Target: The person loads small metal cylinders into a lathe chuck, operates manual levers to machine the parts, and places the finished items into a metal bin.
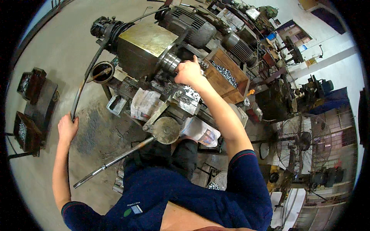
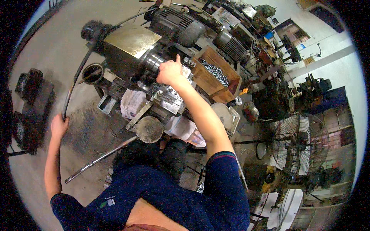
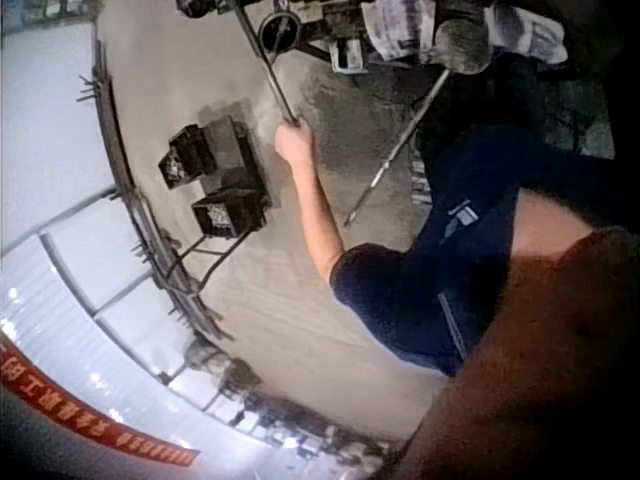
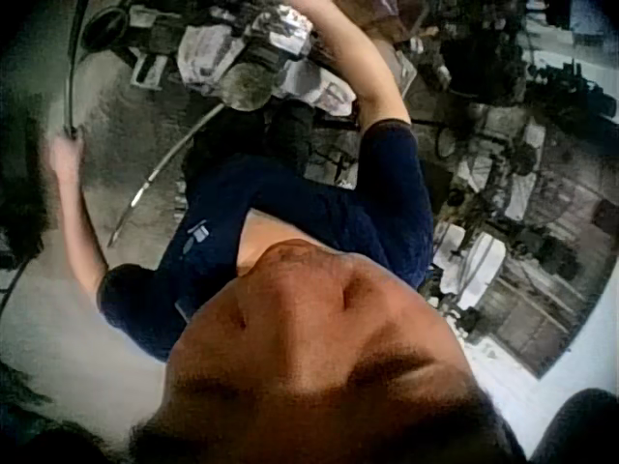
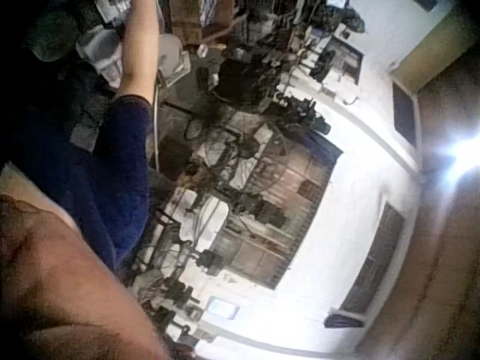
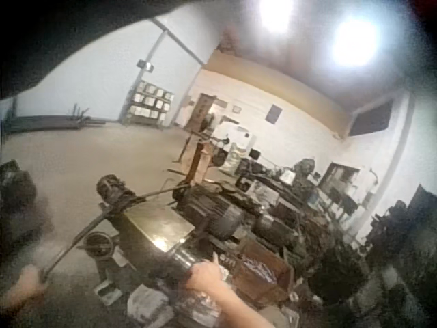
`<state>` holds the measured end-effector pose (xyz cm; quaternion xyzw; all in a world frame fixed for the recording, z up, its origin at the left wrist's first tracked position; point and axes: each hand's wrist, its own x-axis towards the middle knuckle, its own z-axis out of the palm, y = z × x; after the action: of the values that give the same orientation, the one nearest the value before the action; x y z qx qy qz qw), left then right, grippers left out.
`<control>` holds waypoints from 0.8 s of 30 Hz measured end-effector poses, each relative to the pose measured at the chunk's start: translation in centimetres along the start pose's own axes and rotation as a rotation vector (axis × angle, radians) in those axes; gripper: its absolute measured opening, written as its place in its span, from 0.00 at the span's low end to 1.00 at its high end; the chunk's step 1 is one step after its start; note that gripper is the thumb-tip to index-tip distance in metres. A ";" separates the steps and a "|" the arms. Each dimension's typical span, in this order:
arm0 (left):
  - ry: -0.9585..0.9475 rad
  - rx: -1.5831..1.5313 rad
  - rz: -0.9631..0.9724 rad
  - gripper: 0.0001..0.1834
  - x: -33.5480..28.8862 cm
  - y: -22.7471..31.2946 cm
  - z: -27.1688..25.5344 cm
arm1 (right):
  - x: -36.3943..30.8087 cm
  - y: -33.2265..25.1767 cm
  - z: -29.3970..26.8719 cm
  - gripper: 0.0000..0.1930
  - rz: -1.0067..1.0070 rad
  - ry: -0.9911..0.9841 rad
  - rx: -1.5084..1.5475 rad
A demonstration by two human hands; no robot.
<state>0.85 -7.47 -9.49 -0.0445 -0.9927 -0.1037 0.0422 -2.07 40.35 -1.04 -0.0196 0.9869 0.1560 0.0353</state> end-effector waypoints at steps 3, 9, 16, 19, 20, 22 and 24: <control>0.020 0.268 0.016 0.15 3.8 -6.3 1.2 | -0.5 0.5 0.1 0.14 0.025 0.011 0.022; 0.325 0.535 0.340 0.11 12.6 -17.2 -0.1 | 0.2 -0.2 -0.4 0.16 0.049 0.003 0.036; 0.341 0.121 -0.006 0.15 12.6 -11.0 0.8 | -6.5 0.5 -2.7 0.19 -0.061 0.424 0.316; 0.678 -0.426 0.213 0.19 10.7 -2.8 3.4 | -13.1 2.7 -1.0 0.22 -0.096 0.701 0.474; 0.710 -0.765 0.054 0.16 9.1 -0.7 6.0 | -15.5 3.1 -1.0 0.22 -0.020 0.661 0.479; 0.042 -0.550 -0.067 0.20 10.1 -0.4 15.2 | -20.2 4.2 0.1 0.22 0.108 0.591 0.538; -0.441 -0.751 -0.070 0.28 8.7 6.1 20.3 | -25.9 6.1 3.6 0.21 0.290 0.504 0.544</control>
<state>-8.67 3.42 -27.21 -0.0440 -0.8723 -0.4468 -0.1935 23.64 47.96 -0.62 0.0921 0.9625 -0.1173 -0.2267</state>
